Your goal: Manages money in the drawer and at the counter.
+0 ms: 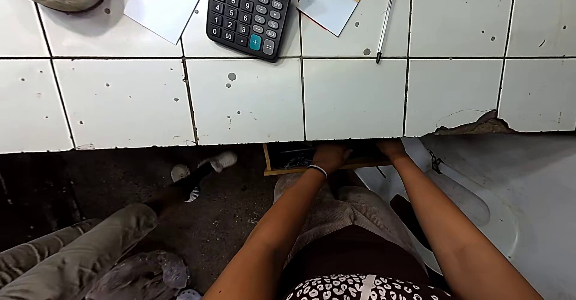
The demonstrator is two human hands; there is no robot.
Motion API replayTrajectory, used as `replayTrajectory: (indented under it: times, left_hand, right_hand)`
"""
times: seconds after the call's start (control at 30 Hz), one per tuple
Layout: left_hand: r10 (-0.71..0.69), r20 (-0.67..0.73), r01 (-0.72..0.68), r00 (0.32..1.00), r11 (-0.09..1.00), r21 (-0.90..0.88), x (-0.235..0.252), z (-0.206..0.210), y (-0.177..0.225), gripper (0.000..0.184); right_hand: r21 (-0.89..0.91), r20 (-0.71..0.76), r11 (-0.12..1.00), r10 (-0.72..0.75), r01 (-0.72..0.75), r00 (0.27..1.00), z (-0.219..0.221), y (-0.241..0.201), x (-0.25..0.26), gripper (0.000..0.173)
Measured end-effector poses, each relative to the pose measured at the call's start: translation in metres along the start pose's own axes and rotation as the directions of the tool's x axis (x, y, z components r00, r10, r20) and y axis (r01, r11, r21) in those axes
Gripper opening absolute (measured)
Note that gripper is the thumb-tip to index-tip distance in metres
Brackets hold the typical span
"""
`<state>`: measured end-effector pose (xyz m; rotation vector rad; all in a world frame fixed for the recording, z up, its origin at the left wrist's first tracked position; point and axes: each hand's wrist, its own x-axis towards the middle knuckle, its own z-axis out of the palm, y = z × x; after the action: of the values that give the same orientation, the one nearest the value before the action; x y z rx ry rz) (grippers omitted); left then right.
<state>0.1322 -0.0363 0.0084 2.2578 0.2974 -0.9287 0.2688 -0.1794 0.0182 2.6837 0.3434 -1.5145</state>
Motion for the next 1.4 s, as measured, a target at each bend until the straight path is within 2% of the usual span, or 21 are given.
replayTrajectory:
  times: [0.1, 0.2, 0.43, 0.6, 0.73, 0.8, 0.9, 0.97, 1.0, 1.07, 1.1, 1.13, 1.17, 1.2, 1.27, 1.3, 1.33, 1.4]
  left_hand:
    - [-0.018, 0.037, 0.018, 0.999, 1.0, -0.005, 0.003, 0.006, 0.006, 0.057]
    - [-0.022, 0.067, 0.021, 0.998, 1.0, 0.007, 0.003, 0.006, 0.007, 0.055]
    - [0.092, 0.057, -0.097, 0.994, 0.992, 0.084, -0.002, 0.012, 0.003, 0.048]
    - [0.139, 0.1, -0.152, 0.985, 0.98, 0.128, -0.003, 0.015, 0.001, 0.048]
    - [0.132, 0.139, -0.151, 0.981, 0.979, 0.135, -0.005, 0.015, 0.002, 0.056]
    - [0.116, 0.145, -0.131, 0.983, 0.986, 0.102, -0.006, 0.02, -0.002, 0.061]
    - [0.147, 0.118, -0.156, 0.982, 0.985, 0.072, -0.014, 0.025, -0.007, 0.065]
    - [0.156, 0.084, -0.16, 0.984, 0.986, 0.037, -0.023, 0.026, -0.012, 0.064]
    - [0.145, 0.038, -0.145, 0.989, 0.989, -0.009, -0.029, 0.026, -0.014, 0.063]
    - [0.065, -0.072, -0.077, 0.995, 0.979, -0.187, -0.042, 0.023, -0.02, 0.06]
    - [0.0, -0.137, -0.045, 0.991, 0.945, -0.324, -0.049, 0.021, -0.023, 0.06]
    - [-0.074, -0.18, -0.022, 0.981, 0.877, -0.48, -0.056, 0.018, -0.026, 0.063]
    - [-0.132, -0.193, -0.019, 0.972, 0.778, -0.627, -0.063, 0.012, -0.028, 0.069]
    - [-0.16, -0.18, -0.03, 0.971, 0.661, -0.75, -0.07, 0.006, -0.03, 0.075]
    - [-0.155, -0.132, -0.058, 0.979, 0.41, -0.91, -0.086, -0.005, -0.033, 0.078]
    - [-0.161, -0.12, -0.072, 0.98, 0.274, -0.959, -0.094, -0.008, -0.034, 0.07]
    - [-0.177, -0.107, -0.081, 0.978, 0.147, -0.986, -0.103, -0.009, -0.036, 0.059]
    - [-0.204, -0.098, -0.114, 0.974, -0.069, -0.991, -0.122, -0.011, -0.035, 0.045]
  right_hand:
    - [0.011, -0.014, 1.0, -0.019, 0.019, 1.0, 0.003, 0.003, 0.002, 0.047]
    - [-0.044, 0.006, 0.999, -0.029, 0.029, 1.0, 0.004, -0.001, 0.0, 0.046]
    - [-0.073, -0.082, 0.995, -0.072, 0.066, 0.994, 0.017, 0.0, -0.003, 0.045]
    - [-0.156, -0.045, 0.986, -0.065, 0.057, 0.997, 0.017, -0.009, -0.005, 0.046]
    - [-0.163, -0.03, 0.986, -0.051, 0.045, 0.998, 0.017, -0.016, -0.006, 0.047]
    - [-0.156, -0.114, 0.983, -0.113, 0.095, 0.987, 0.026, -0.007, 0.0, 0.045]
    - [-0.282, -0.254, 0.942, -0.254, 0.179, 0.933, 0.037, 0.006, -0.002, 0.036]
    - [-0.313, -0.386, 0.922, -0.342, 0.227, 0.857, 0.043, 0.015, -0.007, 0.031]
    - [-0.306, -0.44, 0.919, -0.369, 0.25, 0.819, 0.045, 0.016, -0.009, 0.03]
    - [-0.252, -0.472, 0.924, -0.377, 0.288, 0.797, 0.044, 0.013, -0.018, 0.031]
    - [-0.209, -0.494, 0.922, -0.387, 0.325, 0.779, 0.046, 0.011, -0.022, 0.032]
    - [-0.162, -0.546, 0.908, -0.409, 0.386, 0.732, 0.05, 0.007, -0.026, 0.032]
    - [-0.095, -0.602, 0.882, -0.421, 0.462, 0.678, 0.054, 0.0, -0.03, 0.031]
    - [0.018, -0.599, 0.85, -0.413, 0.527, 0.686, 0.054, -0.011, -0.038, 0.031]
    - [0.343, -0.372, 0.783, -0.395, 0.519, 0.84, 0.042, -0.039, -0.062, 0.031]
    - [0.494, -0.211, 0.735, -0.416, 0.464, 0.885, 0.037, -0.052, -0.07, 0.028]
    - [0.609, -0.079, 0.681, -0.458, 0.406, 0.886, 0.034, -0.064, -0.075, 0.023]
    - [0.728, 0.082, 0.603, -0.55, 0.327, 0.831, 0.031, -0.083, -0.084, 0.015]
